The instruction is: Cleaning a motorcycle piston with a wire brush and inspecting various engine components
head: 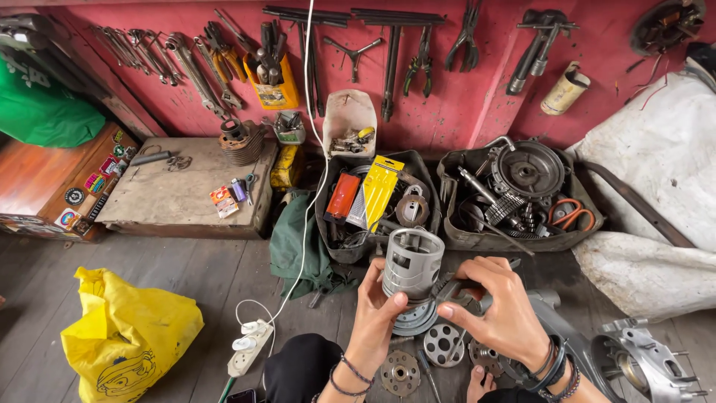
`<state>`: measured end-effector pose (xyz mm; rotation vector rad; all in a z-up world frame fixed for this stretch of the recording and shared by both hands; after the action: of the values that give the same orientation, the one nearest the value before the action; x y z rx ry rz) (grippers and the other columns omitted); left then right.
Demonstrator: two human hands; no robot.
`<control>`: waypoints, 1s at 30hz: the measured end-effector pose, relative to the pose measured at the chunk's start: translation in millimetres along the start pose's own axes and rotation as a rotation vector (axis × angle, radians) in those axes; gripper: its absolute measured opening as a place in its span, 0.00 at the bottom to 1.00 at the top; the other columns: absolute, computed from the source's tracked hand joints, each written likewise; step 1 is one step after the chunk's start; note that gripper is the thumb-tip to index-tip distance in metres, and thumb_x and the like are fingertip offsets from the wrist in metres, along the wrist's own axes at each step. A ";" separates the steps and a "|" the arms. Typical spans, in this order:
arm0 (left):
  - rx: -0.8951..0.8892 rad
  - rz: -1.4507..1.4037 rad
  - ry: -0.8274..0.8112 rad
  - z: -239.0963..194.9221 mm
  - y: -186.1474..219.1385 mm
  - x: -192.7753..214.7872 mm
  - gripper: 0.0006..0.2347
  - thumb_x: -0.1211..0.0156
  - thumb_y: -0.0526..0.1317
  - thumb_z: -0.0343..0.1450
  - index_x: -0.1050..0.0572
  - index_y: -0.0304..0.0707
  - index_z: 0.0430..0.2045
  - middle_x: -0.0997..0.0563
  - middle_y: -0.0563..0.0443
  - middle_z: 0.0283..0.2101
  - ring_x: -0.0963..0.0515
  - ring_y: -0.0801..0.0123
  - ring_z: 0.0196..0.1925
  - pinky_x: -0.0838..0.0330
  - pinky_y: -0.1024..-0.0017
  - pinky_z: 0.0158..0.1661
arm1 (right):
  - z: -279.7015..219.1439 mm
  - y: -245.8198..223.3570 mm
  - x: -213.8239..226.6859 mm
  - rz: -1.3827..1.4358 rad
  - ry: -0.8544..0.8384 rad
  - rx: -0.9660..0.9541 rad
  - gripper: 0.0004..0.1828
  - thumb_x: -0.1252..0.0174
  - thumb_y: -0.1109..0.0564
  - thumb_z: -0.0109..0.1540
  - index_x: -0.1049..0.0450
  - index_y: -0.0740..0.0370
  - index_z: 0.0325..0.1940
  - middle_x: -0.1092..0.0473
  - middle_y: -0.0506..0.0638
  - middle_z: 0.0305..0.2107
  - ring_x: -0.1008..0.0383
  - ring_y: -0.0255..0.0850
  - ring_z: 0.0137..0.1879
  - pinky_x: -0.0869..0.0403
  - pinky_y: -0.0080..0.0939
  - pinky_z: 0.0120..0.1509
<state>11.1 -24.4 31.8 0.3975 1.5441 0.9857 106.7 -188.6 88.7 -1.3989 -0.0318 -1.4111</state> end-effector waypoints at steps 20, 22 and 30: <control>-0.135 0.127 -0.024 2.1 8.8 18.0 0.26 0.23 0.54 0.60 0.30 0.38 0.39 0.23 0.54 0.33 0.27 0.74 0.36 0.34 0.73 0.37 | 10.3 -0.1 -8.3 -0.088 0.063 0.128 0.31 0.37 0.23 0.50 0.28 0.53 0.27 0.35 0.41 0.19 0.36 0.38 0.28 0.38 0.41 0.50; -0.122 0.096 -0.045 0.4 5.9 19.0 0.26 0.23 0.56 0.60 0.31 0.39 0.38 0.25 0.57 0.30 0.30 0.78 0.31 0.39 0.76 0.33 | 10.7 3.8 -5.8 -0.121 0.077 0.046 0.30 0.34 0.26 0.48 0.25 0.54 0.30 0.29 0.41 0.23 0.31 0.38 0.33 0.37 0.41 0.54; -0.119 0.100 -0.048 5.2 4.2 21.2 0.26 0.23 0.56 0.60 0.31 0.39 0.38 0.25 0.56 0.33 0.29 0.77 0.35 0.35 0.75 0.37 | 11.2 8.6 -8.3 -0.087 0.093 -0.005 0.36 0.41 0.20 0.46 0.21 0.53 0.30 0.20 0.42 0.29 0.25 0.37 0.37 0.37 0.45 0.57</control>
<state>9.7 -4.6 21.7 0.4144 1.4258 1.1316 117.7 -179.4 80.8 -1.3481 -0.0296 -1.5480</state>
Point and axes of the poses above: each hand's wrist, its own z-axis towards the middle knuckle, its own x-axis out of the back of the hand, y = z × x, the point moved 3 cm from there along z, towards the middle knuckle
